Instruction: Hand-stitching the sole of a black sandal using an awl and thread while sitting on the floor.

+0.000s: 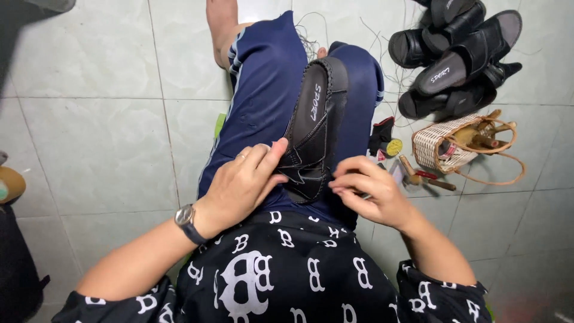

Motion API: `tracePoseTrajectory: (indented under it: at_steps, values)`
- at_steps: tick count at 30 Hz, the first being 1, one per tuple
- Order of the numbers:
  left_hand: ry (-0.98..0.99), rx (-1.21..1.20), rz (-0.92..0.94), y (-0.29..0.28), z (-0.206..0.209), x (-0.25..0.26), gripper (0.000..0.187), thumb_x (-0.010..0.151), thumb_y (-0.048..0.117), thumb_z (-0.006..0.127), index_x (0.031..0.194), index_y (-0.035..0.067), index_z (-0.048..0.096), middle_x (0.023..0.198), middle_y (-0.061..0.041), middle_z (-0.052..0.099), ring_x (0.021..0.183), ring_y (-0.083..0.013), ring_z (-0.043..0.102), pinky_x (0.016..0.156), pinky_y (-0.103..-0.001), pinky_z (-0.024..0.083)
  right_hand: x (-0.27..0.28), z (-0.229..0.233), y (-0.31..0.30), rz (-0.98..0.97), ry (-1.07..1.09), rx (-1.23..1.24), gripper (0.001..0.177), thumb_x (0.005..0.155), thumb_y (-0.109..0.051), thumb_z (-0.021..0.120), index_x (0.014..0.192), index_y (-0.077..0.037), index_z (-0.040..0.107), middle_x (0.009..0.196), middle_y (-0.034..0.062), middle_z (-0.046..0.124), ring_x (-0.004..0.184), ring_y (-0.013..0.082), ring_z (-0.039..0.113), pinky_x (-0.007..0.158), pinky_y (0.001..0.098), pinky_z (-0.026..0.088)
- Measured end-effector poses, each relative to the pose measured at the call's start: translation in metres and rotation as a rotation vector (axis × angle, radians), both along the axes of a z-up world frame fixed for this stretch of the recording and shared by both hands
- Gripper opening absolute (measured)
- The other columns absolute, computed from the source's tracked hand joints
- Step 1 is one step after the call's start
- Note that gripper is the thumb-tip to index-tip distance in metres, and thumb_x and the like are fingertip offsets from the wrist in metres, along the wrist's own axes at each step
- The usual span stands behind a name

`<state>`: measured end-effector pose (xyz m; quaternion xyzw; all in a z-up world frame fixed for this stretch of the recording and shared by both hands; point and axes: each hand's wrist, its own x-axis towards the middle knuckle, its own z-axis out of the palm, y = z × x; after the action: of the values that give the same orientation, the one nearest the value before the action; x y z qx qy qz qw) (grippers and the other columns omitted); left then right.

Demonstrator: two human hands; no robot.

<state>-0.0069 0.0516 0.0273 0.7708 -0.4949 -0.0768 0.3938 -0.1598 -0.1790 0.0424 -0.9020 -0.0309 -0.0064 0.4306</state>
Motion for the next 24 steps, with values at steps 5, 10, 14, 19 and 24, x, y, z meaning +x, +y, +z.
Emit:
tracePoseTrajectory:
  at_steps: [5, 10, 14, 19, 24]
  values:
    - [-0.167, 0.111, -0.020, 0.015, 0.004, -0.006, 0.041, 0.090, 0.003, 0.049, 0.131, 0.000, 0.051, 0.085, -0.009, 0.057, 0.074, -0.0259, 0.059, 0.052, -0.030, 0.050, -0.012, -0.003, 0.006, -0.106, -0.009, 0.325, 0.014, 0.082, -0.012, 0.064, 0.089, -0.007, 0.075, 0.092, 0.0107, 0.067, 0.079, 0.0223, 0.064, 0.074, 0.0323, 0.053]
    - [-0.116, 0.118, -0.051, 0.015, -0.004, -0.005, 0.049, 0.085, 0.000, 0.056, 0.133, 0.000, 0.050, 0.083, -0.010, 0.060, 0.073, -0.0265, 0.060, 0.052, -0.030, 0.049, -0.016, -0.012, 0.007, -0.222, -0.006, 0.090, 0.031, 0.075, -0.014, 0.077, 0.104, -0.005, 0.070, 0.100, 0.0118, 0.061, 0.090, 0.0262, 0.062, 0.079, 0.0363, 0.051]
    - [0.501, 0.038, -0.144, 0.014, 0.017, -0.001, 0.062, 0.079, 0.007, 0.067, 0.137, 0.001, 0.044, 0.078, -0.013, 0.070, 0.072, -0.0355, 0.066, 0.055, -0.041, 0.052, -0.017, -0.019, 0.013, -0.235, -0.027, 0.337, 0.009, 0.083, -0.003, 0.067, 0.089, -0.002, 0.072, 0.090, 0.0129, 0.065, 0.075, 0.0215, 0.063, 0.070, 0.0324, 0.051]
    - [0.974, -0.217, -0.197, -0.008, 0.027, -0.014, 0.060, 0.080, 0.012, 0.072, 0.133, 0.006, 0.046, 0.075, -0.004, 0.073, 0.063, -0.0107, 0.065, 0.043, -0.014, 0.038, 0.015, 0.002, 0.027, -0.118, -0.001, 0.315, 0.013, 0.084, -0.001, 0.065, 0.094, -0.003, 0.073, 0.074, 0.0115, 0.066, 0.060, 0.0256, 0.062, 0.057, 0.0331, 0.050]
    - [0.861, -0.271, -0.205, -0.014, 0.041, 0.006, 0.037, 0.081, 0.011, 0.072, 0.115, 0.004, 0.061, 0.081, -0.010, 0.073, 0.072, -0.0236, 0.071, 0.054, -0.025, 0.054, 0.021, 0.020, -0.001, -0.075, 0.099, 0.264, 0.008, 0.075, -0.009, 0.077, 0.083, -0.009, 0.073, 0.096, 0.0092, 0.061, 0.071, 0.0209, 0.062, 0.066, 0.0359, 0.051]
